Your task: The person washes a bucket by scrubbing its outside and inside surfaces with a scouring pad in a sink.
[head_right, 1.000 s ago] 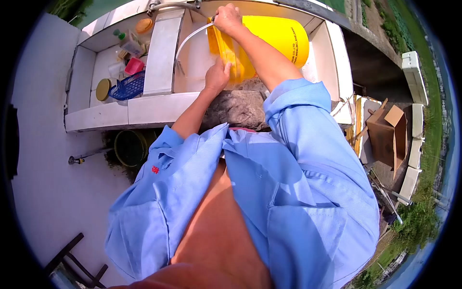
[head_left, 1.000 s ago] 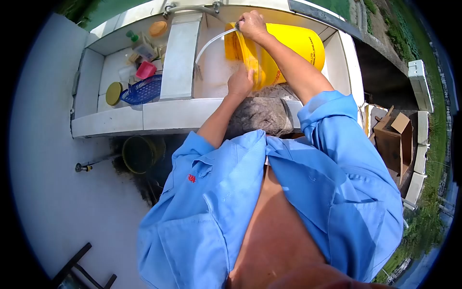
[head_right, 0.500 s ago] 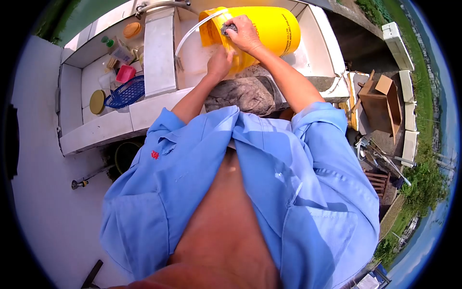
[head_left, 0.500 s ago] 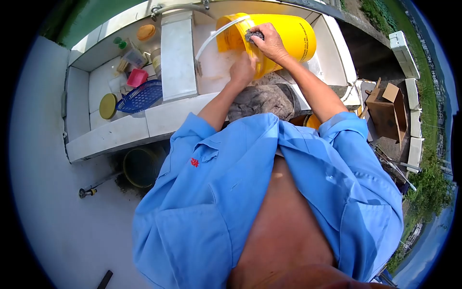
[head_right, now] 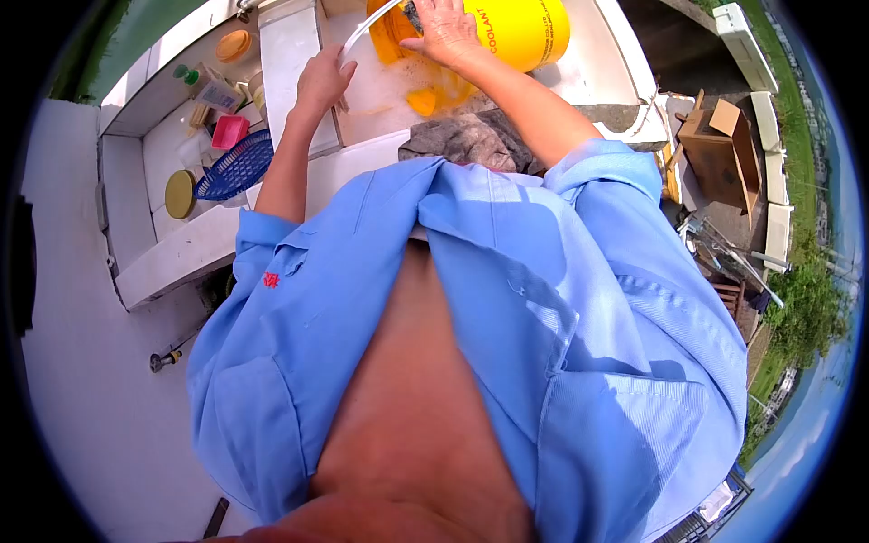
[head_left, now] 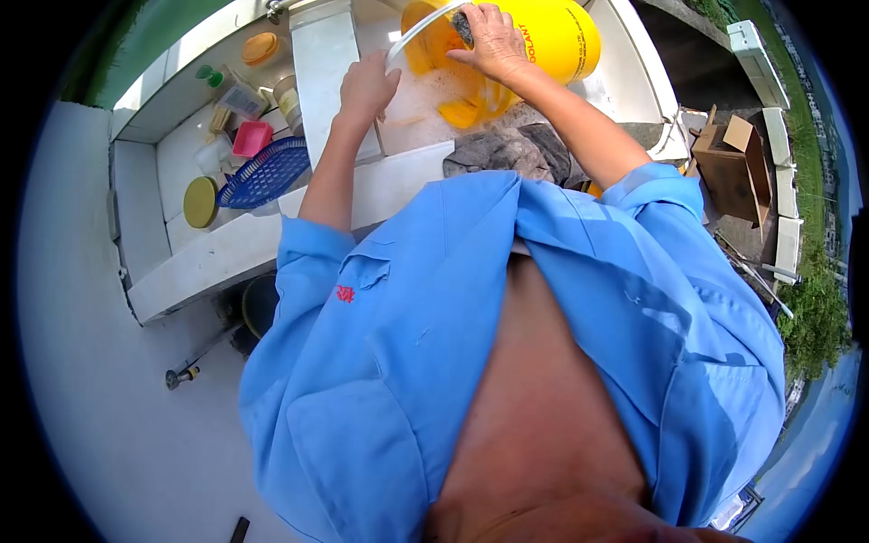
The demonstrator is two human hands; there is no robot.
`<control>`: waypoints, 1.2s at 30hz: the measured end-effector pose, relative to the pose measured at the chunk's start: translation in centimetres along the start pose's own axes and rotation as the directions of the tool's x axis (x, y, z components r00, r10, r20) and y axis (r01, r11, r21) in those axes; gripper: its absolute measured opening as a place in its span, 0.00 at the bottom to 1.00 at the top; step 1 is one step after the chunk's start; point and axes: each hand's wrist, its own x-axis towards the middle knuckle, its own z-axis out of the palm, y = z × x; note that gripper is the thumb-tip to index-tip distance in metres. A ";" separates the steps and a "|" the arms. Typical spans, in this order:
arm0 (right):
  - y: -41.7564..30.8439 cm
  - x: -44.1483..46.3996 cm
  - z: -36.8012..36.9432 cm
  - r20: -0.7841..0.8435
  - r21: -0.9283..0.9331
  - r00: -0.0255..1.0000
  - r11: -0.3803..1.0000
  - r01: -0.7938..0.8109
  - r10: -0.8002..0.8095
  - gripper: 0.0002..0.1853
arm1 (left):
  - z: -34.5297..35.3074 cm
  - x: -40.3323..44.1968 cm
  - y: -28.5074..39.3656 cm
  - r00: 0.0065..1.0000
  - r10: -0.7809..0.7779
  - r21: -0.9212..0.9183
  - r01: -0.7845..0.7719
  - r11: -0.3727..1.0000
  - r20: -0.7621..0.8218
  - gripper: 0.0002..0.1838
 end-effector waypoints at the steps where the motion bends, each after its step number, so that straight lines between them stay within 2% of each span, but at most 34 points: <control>1: -0.1 0.1 0.2 0.011 -0.017 1.000 1.000 -0.014 0.014 0.22 | 0.1 0.5 0.0 0.956 -0.117 0.097 0.094 0.991 0.269 0.16; 2: -0.1 0.3 0.4 0.027 -0.031 0.999 0.999 -0.039 0.040 0.22 | 0.2 0.9 0.1 0.830 -0.247 0.220 0.154 0.963 0.501 0.17; 3: 0.0 0.6 0.5 0.043 -0.041 0.997 0.997 -0.064 0.065 0.22 | 0.3 1.2 0.0 0.833 -0.233 0.219 0.139 0.966 0.502 0.17; 5: 0.7 1.6 0.2 0.090 -0.042 0.988 0.991 -0.126 0.129 0.21 | 0.4 1.4 -0.3 0.868 -0.255 0.054 0.257 0.965 0.426 0.19; 6: 1.3 2.4 -0.2 0.109 -0.035 0.981 0.987 -0.159 0.162 0.21 | -0.4 1.9 0.0 0.843 -0.279 0.050 0.290 0.956 0.460 0.20; 10: 3.7 6.0 -2.9 0.153 0.014 0.966 0.976 -0.215 0.210 0.21 | -0.1 2.6 -0.6 0.906 -0.230 -0.061 0.268 0.962 0.356 0.19; 12: 5.1 7.8 -4.9 0.148 0.050 0.965 0.973 -0.224 0.215 0.21 | 0.4 3.6 0.4 0.912 -0.291 -0.295 0.374 0.879 0.288 0.15; 13: 5.8 8.4 -6.0 0.143 0.067 0.965 0.971 -0.231 0.219 0.21 | 0.5 4.2 0.9 0.919 -0.280 -0.305 0.360 0.882 0.278 0.15; 15: 7.5 9.5 -7.8 0.139 0.108 0.962 0.962 -0.249 0.234 0.21 | 0.2 4.6 1.9 0.895 -0.379 -0.610 0.440 0.658 0.236 0.12; 16: 8.5 10.0 -8.7 0.137 0.129 0.960 0.956 -0.263 0.245 0.21 | -0.2 5.0 2.4 0.886 -0.354 -0.634 0.461 0.621 0.298 0.10; 17: 9.4 10.2 -9.5 0.136 0.154 0.956 0.948 -0.278 0.258 0.21 | -0.4 5.1 2.7 0.888 -0.354 -0.630 0.458 0.627 0.292 0.10; 19: 11.5 10.4 -10.6 0.134 0.200 0.946 0.927 -0.317 0.294 0.21 | -0.7 5.0 3.6 0.853 -0.356 -0.761 0.509 0.403 0.382 0.11; 23: 15.4 9.6 -12.1 0.139 0.274 0.916 0.875 -0.400 0.375 0.21 | -1.4 6.1 6.0 0.839 -0.320 -0.767 0.536 0.353 0.440 0.10; 25: 17.4 8.5 -12.9 0.138 0.297 0.903 0.853 -0.429 0.406 0.21 | -1.1 7.2 8.3 0.841 -0.213 -0.797 0.540 0.271 0.497 0.08; 27: 18.9 7.3 -13.9 0.143 0.312 0.891 0.834 -0.454 0.432 0.21 | -0.4 8.3 10.2 0.843 -0.180 -0.795 0.538 0.281 0.507 0.09; 29: 20.4 6.2 -14.6 0.155 0.334 0.877 0.811 -0.480 0.455 0.21 | 0.2 9.0 10.9 0.889 -0.136 -0.839 0.458 0.294 0.437 0.09; 31: 21.8 5.2 -15.0 0.167 0.360 0.863 0.785 -0.504 0.477 0.21 | 2.3 10.0 9.1 0.894 -0.102 -0.835 0.444 0.325 0.436 0.10; 33: 23.0 4.2 -14.9 0.181 0.384 0.847 0.757 -0.528 0.499 0.21 | 3.5 10.2 8.0 0.851 -0.352 -0.678 0.524 0.516 0.390 0.15; 34: 23.5 3.9 -14.9 0.190 0.394 0.842 0.746 -0.536 0.505 0.21 | 3.9 10.3 7.4 0.765 -0.463 -0.596 0.641 0.484 0.447 0.20; 36: 24.2 3.1 -14.5 0.206 0.420 0.832 0.722 -0.550 0.515 0.21 | 4.4 8.8 7.4 0.743 -0.508 -0.537 0.667 0.517 0.436 0.18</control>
